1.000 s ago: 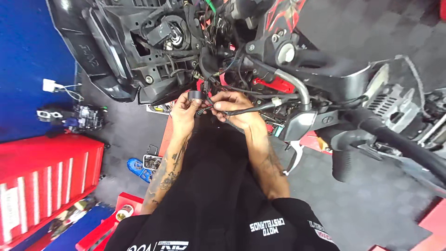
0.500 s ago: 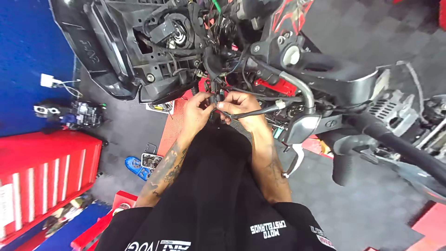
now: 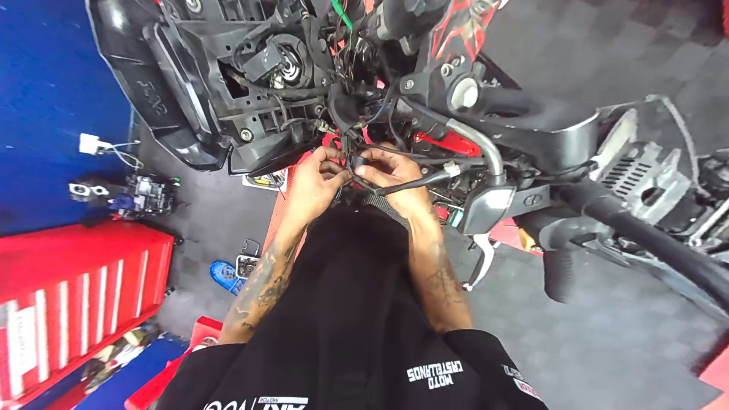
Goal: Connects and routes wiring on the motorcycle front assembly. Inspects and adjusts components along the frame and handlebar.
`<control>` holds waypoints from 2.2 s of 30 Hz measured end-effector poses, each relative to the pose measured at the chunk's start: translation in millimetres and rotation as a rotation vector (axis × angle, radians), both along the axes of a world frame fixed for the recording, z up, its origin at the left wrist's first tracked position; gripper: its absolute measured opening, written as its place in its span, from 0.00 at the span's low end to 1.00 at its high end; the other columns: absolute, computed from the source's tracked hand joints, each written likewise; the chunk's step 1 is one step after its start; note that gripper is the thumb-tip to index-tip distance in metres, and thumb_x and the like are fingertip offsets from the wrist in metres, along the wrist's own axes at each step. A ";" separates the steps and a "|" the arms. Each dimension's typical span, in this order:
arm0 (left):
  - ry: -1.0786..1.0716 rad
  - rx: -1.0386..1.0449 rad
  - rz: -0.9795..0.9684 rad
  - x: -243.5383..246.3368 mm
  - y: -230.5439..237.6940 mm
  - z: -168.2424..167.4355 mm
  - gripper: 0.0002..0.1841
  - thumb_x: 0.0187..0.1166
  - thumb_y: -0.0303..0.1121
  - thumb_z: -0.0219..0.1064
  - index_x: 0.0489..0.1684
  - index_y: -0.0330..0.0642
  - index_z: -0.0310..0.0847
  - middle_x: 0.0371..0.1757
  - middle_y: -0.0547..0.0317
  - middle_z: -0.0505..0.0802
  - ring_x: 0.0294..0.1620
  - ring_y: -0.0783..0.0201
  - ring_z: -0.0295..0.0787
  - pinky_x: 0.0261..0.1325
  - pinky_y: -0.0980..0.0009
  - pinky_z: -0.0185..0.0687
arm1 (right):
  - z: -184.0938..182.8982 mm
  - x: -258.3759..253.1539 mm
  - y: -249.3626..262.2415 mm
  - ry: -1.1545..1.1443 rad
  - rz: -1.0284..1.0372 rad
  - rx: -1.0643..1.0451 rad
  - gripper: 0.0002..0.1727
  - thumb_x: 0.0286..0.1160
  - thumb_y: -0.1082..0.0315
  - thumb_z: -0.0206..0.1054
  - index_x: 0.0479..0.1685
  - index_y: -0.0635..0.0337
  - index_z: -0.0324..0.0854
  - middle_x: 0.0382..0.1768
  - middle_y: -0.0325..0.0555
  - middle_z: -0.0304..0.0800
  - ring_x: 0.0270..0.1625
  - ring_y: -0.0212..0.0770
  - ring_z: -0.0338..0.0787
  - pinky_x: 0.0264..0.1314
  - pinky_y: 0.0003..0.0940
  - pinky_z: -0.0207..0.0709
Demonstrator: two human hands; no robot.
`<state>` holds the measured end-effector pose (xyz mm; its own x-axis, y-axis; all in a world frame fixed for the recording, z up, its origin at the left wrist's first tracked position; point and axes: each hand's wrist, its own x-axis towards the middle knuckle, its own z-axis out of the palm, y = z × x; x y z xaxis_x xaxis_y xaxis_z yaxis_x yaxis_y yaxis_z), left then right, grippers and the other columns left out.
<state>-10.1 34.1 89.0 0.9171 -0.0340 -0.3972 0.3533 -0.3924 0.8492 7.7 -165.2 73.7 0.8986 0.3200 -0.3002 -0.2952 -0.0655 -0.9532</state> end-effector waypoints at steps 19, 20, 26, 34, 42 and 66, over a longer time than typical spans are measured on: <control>-0.042 -0.280 0.236 -10.7 -7.3 5.7 0.13 0.82 0.30 0.71 0.60 0.37 0.86 0.41 0.57 0.95 0.33 0.67 0.92 0.38 0.70 0.91 | 4.2 -2.6 5.3 -0.078 -0.205 0.084 0.18 0.72 0.75 0.76 0.62 0.59 0.89 0.49 0.40 0.96 0.41 0.31 0.93 0.46 0.27 0.90; -0.069 -0.271 0.239 -13.8 -9.7 3.1 0.13 0.81 0.30 0.72 0.61 0.37 0.86 0.41 0.57 0.95 0.32 0.68 0.91 0.36 0.72 0.90 | 4.4 -2.5 5.9 -0.062 -0.217 0.102 0.18 0.72 0.75 0.76 0.62 0.59 0.89 0.47 0.40 0.96 0.37 0.30 0.91 0.41 0.25 0.88; -0.109 -0.222 0.170 -15.3 -10.0 3.8 0.07 0.80 0.32 0.73 0.48 0.39 0.87 0.35 0.61 0.94 0.28 0.71 0.89 0.34 0.75 0.87 | -0.5 3.5 7.0 -0.013 -0.144 0.319 0.17 0.74 0.78 0.72 0.61 0.63 0.88 0.52 0.47 0.95 0.46 0.36 0.94 0.51 0.30 0.90; -0.117 -0.222 0.311 -15.9 -16.9 -1.4 0.29 0.73 0.30 0.79 0.67 0.44 0.65 0.39 0.60 0.96 0.32 0.66 0.95 0.37 0.70 0.92 | -15.4 15.0 21.6 0.065 -0.165 0.310 0.09 0.68 0.77 0.77 0.47 0.62 0.90 0.41 0.43 0.95 0.37 0.33 0.92 0.41 0.28 0.89; -0.332 0.416 0.081 -22.9 -26.2 14.1 0.37 0.81 0.41 0.73 0.91 0.50 0.61 0.38 0.60 0.98 0.32 0.64 0.96 0.38 0.60 0.94 | -17.8 13.5 26.6 0.381 -0.034 0.386 0.12 0.79 0.64 0.70 0.55 0.59 0.84 0.41 0.42 0.93 0.42 0.34 0.92 0.48 0.32 0.89; -0.065 -0.067 0.188 -8.4 -29.1 1.9 0.27 0.77 0.35 0.76 0.75 0.48 0.70 0.33 0.62 0.92 0.24 0.68 0.87 0.28 0.72 0.85 | -47.9 2.5 1.6 0.291 -0.100 0.575 0.16 0.77 0.71 0.66 0.62 0.57 0.85 0.49 0.44 0.92 0.41 0.32 0.91 0.47 0.28 0.88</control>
